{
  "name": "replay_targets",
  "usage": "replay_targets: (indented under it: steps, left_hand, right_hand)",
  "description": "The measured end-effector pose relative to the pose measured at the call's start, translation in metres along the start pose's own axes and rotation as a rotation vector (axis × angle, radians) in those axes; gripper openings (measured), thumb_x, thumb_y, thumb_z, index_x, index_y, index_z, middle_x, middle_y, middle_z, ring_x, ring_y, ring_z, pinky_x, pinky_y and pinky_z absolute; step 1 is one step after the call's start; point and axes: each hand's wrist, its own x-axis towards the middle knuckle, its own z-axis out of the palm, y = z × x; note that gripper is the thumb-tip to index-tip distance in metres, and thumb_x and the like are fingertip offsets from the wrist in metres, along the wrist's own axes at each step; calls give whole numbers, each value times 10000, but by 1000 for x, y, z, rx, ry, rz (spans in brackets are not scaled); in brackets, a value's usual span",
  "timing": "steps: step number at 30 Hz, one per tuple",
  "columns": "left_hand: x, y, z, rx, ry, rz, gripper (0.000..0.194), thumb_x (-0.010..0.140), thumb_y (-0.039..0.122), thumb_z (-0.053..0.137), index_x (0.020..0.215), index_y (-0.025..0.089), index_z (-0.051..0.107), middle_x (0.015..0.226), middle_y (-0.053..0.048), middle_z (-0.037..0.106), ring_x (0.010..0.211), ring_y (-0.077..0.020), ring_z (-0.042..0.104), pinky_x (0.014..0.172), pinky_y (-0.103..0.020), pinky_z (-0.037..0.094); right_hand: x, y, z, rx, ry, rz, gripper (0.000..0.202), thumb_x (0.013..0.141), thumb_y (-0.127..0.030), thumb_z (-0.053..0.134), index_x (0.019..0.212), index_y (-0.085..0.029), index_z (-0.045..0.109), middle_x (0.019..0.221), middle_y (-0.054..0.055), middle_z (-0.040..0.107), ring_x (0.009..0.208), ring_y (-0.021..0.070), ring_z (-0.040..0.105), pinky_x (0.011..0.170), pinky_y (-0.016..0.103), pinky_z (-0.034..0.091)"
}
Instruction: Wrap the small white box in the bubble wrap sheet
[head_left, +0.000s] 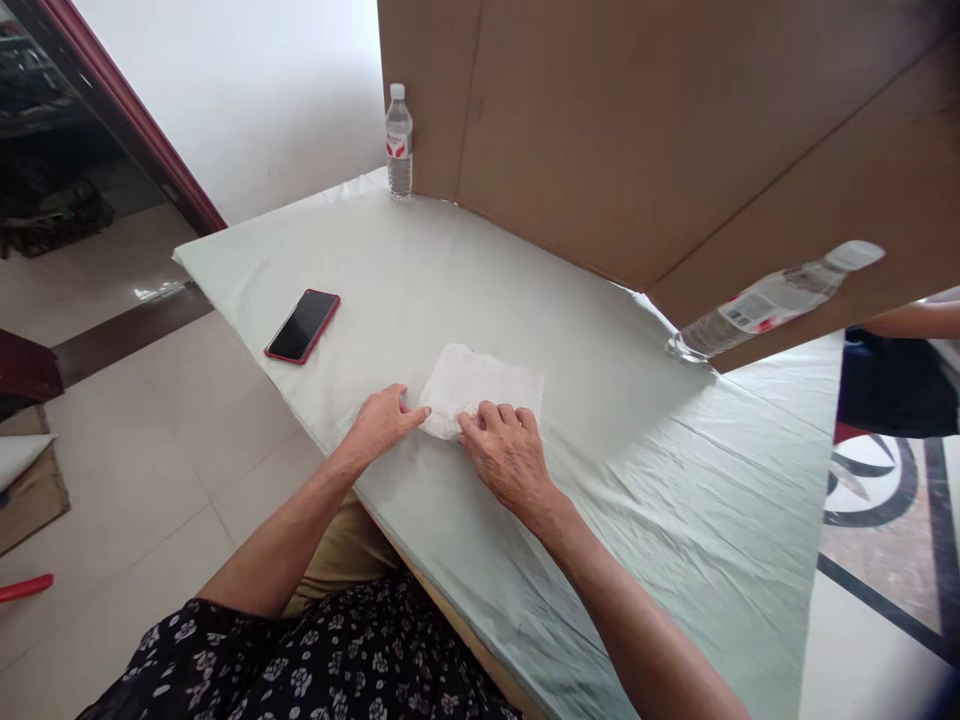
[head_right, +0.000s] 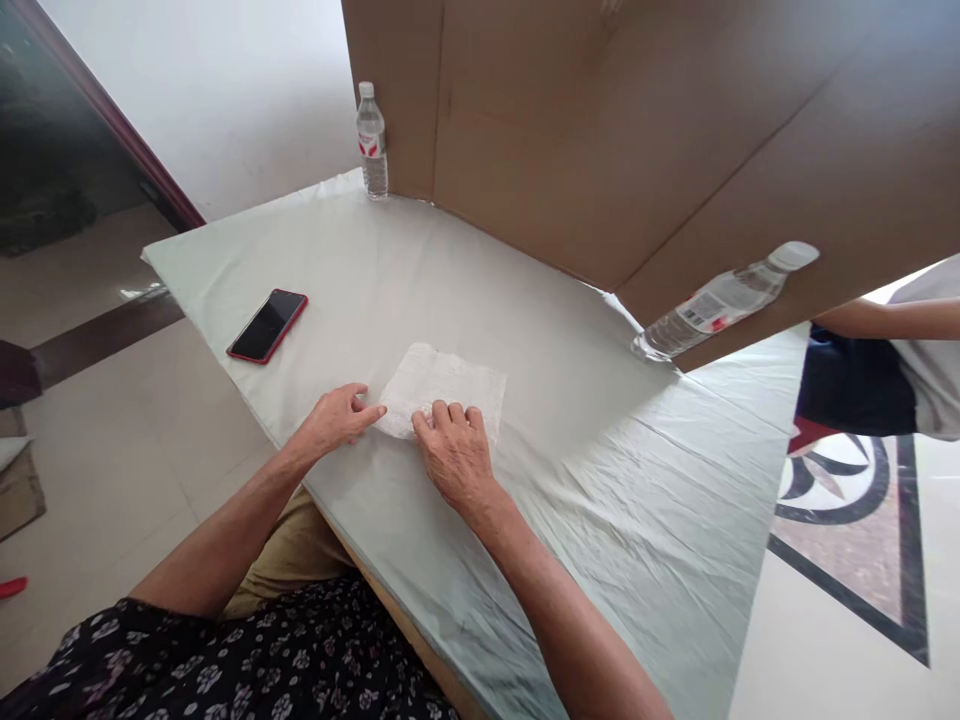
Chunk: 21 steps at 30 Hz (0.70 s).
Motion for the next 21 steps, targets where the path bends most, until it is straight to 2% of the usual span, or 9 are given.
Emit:
replay_targets:
  steps: [4,7,10,12,15,18,21]
  left_hand:
    - [1,10,13,-319,-88,-71,389,807,322,652,1133,112,627,796,-22,671,524,-129,615,483,-231,460]
    - [-3,20,23,-598,-97,-35,209,785,228,618,961,120,650,733,-4,652,558,-107,599,474,-197,471]
    - [-5,28,31,-708,-85,7,96,749,209,621,814,139,617,674,10,618,562,-97,573,446,-174,452]
    - [-5,32,36,-724,-96,32,74,736,214,617,763,149,595,645,22,583,548,-90,550,438,-170,446]
    - [-5,39,40,-714,-124,62,65,720,210,591,756,155,595,660,18,579,573,-93,542,458,-177,454]
    - [-7,45,35,-582,-189,121,144,719,215,573,818,147,653,716,-4,623,629,-113,559,520,-207,477]
    - [-12,49,24,-337,-275,294,213,733,197,565,889,153,704,766,-14,657,699,-137,583,612,-236,489]
  right_hand:
    - [1,0,-1,7,-10,-3,113,967,-219,539,1011,-214,642,908,72,643,813,226,457,740,376,227]
    - [3,0,-1,6,-18,-7,109,964,-217,538,991,-215,643,896,73,645,804,230,460,731,376,221]
    - [4,0,-2,20,-29,-2,100,956,-219,546,974,-211,644,887,73,649,804,236,482,730,376,225]
    - [4,0,-4,59,-41,16,132,937,-230,576,1048,-192,637,901,75,663,812,241,505,733,376,237]
    - [3,0,-9,163,-55,54,289,885,-281,642,1132,-135,608,969,103,692,847,254,547,752,375,272]
    - [-1,3,-14,287,-54,89,218,852,-262,646,1029,-136,621,981,107,714,874,260,592,788,382,312]
    - [-11,10,-18,462,17,102,148,871,-215,596,1010,-173,630,995,76,738,927,243,638,849,381,354]
